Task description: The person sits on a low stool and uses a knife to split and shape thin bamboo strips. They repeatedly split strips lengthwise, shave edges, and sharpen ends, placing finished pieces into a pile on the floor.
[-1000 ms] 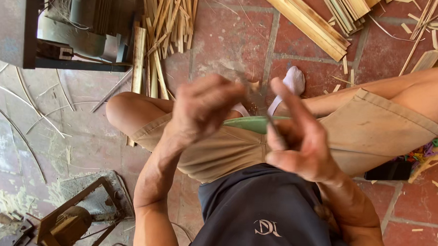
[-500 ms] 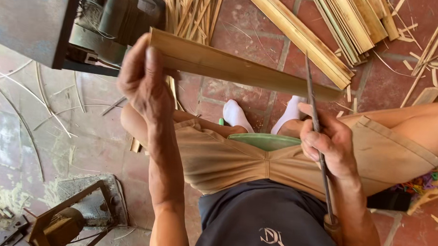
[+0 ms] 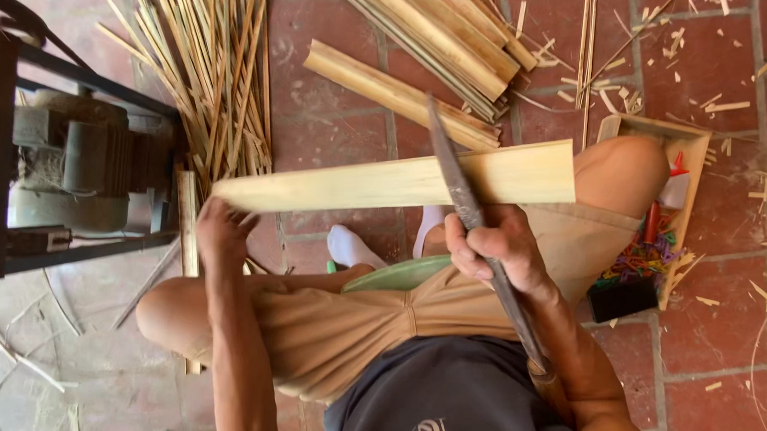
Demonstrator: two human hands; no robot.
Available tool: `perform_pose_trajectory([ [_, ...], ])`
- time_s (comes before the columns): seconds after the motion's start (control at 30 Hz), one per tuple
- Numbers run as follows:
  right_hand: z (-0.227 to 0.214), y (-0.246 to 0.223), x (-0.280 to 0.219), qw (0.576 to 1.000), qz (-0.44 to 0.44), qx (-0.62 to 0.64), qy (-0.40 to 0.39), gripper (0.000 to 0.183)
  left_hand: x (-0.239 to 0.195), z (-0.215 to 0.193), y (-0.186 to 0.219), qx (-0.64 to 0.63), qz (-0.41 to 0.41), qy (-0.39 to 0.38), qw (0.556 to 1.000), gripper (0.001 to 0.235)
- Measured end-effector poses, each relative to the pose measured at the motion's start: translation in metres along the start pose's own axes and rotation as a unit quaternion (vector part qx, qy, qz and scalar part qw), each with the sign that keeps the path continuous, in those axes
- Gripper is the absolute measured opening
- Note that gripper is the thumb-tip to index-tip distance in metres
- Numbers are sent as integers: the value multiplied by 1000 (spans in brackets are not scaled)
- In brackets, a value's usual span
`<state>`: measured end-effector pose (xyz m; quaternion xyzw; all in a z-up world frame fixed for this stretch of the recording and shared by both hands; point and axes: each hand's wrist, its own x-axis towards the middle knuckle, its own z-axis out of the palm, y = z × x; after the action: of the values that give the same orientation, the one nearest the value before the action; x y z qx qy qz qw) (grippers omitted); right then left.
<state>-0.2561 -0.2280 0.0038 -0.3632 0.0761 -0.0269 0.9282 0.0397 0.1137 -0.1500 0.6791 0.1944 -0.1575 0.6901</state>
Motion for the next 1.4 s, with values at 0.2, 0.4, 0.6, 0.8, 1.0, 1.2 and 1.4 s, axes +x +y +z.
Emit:
perform_pose_trajectory([
  [0.2, 27, 34, 18, 961, 81, -260, 58, 41, -138, 63, 66, 274, 471, -183, 819, 57],
  [0.4, 19, 69, 43, 927, 73, -368, 19, 65, -213, 109, 131, 350, 620, -371, 595, 36],
  [0.6, 40, 63, 14, 968, 44, -243, -39, 89, -166, 104, 145, 321, 610, -249, 680, 21],
  [0.8, 55, 18, -11, 993, 86, -83, -28, 91, -185, 89, 143, 297, 575, -274, 711, 25],
  [1.0, 65, 19, -9, 985, 47, -154, -56, 101, -224, 90, 122, 299, 549, -318, 713, 36],
  [1.2, 85, 19, -4, 963, 97, -251, -18, 103, -228, 91, 117, 291, 537, -330, 720, 41],
  [1.4, 72, 27, -12, 939, 85, -332, -26, 102, -227, 89, 114, 305, 527, -336, 719, 46],
])
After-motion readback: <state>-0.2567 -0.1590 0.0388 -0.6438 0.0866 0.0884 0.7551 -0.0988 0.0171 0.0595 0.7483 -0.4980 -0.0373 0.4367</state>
